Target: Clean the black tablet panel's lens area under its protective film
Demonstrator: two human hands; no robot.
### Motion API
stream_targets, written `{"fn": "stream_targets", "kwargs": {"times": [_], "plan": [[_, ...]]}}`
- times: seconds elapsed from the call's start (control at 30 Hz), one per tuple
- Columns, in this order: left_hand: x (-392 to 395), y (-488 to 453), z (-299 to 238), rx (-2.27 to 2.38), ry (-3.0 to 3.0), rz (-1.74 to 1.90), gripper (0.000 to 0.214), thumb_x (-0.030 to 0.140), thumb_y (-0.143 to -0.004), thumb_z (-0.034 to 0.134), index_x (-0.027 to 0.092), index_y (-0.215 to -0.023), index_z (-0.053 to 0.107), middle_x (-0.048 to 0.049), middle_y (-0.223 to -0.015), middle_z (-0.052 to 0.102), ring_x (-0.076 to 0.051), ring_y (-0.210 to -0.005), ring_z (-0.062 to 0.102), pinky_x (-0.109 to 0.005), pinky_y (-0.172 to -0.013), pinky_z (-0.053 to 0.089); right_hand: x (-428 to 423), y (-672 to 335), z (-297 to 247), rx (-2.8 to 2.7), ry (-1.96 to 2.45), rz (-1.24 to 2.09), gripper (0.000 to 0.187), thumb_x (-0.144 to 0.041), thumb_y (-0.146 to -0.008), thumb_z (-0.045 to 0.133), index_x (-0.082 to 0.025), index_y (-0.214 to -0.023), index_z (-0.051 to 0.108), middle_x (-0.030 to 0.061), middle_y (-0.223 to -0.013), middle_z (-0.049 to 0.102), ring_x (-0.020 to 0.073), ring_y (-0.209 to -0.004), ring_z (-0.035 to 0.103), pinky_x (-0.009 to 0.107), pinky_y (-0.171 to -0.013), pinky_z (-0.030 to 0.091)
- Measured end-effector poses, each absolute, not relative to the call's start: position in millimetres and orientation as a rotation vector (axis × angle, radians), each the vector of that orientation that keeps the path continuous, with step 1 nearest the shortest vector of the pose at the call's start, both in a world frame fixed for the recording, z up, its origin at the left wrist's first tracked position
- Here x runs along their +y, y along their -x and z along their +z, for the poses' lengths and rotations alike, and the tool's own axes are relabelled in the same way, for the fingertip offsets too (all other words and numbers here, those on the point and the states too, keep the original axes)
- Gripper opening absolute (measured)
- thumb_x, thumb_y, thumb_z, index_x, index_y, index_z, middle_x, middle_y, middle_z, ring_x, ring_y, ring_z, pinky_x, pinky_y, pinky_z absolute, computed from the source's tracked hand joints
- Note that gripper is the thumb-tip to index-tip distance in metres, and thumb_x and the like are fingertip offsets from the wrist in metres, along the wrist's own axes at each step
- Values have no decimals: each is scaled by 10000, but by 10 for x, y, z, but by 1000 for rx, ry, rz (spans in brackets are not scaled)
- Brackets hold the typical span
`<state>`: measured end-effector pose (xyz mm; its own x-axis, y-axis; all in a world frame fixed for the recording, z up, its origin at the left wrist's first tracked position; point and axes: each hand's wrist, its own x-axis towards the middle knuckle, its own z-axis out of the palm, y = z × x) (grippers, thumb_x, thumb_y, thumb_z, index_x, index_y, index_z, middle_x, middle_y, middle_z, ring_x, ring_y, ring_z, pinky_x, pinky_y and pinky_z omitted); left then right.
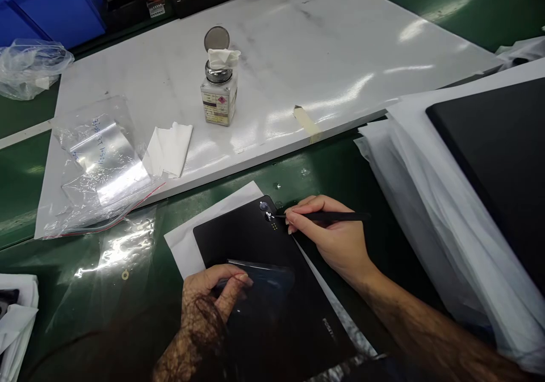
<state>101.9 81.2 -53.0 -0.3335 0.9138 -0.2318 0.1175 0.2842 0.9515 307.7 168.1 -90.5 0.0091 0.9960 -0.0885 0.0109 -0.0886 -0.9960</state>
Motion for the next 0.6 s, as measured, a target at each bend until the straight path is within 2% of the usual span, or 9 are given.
{"fn": "stream_targets", "kwargs": {"times": [0.17, 0.27, 0.33, 0.4, 0.43, 0.5, 0.6], "plan": [[781, -964, -579, 1669, -1004, 1054, 69, 301, -625, 699, 249, -597, 734, 16, -490, 754, -176, -337, 676, -183, -318, 546, 1673, -3092, -963, -1249, 1245, 1133, 348, -516, -870, 1026, -303, -751, 777, 32, -780, 762, 212, -647, 691, 381, -600, 622], [771, -962, -580, 1687, -1011, 1054, 73, 308, -618, 697, 253, -588, 734, 17, -479, 751, -181, -329, 672, -187, -308, 541, 1660, -3182, -1027, -1282, 1193, 1027, 220, -499, -1004, 890, -315, -903, 824, 46, -902, 788, 227, -691, 712, 399, -607, 629], [775, -973, -572, 1699, -1011, 1065, 69, 299, -619, 686, 268, -578, 733, 31, -457, 744, -169, -310, 662, -171, -292, 526, 1643, -3273, -1096, -1495, 1193, 907, 111, -419, -1073, 801, -353, -1037, 883, 74, -1029, 823, 276, -840, 781, 463, -739, 686], [787, -978, -568, 1699, -1012, 1065, 69, 270, -617, 681, 279, -575, 736, 41, -436, 737, -153, -289, 650, -151, -282, 511, 1620, -3353, -1188, -1807, 1174, 760, 208, -332, -1107, 725, -389, -1178, 913, 84, -1140, 848, 317, -1009, 811, 514, -879, 694], [796, -976, -568, 1694, -1012, 1061, 69, 256, -608, 685, 282, -572, 739, 43, -429, 736, -147, -279, 645, -142, -274, 502, 1608, -3380, -1235, -1944, 1146, 685, 283, -291, -1117, 682, -398, -1244, 911, 81, -1168, 855, 324, -1048, 813, 518, -895, 684], [818, -964, -570, 1678, -1009, 1046, 63, 246, -583, 696, 279, -560, 744, 32, -427, 741, -150, -264, 638, -140, -248, 481, 1587, -3400, -1302, -2142, 1077, 544, 431, -189, -1114, 597, -394, -1357, 889, 82, -1194, 862, 319, -1048, 813, 488, -851, 654], [844, -945, -558, 1657, -989, 1018, 84, 258, -589, 676, 277, -546, 746, 11, -456, 756, -174, -283, 649, -161, -230, 475, 1561, -3367, -1286, -2298, 1046, 379, 589, -45, -1059, 546, -379, -1425, 865, 83, -1153, 866, 297, -981, 802, 438, -769, 587]]}}
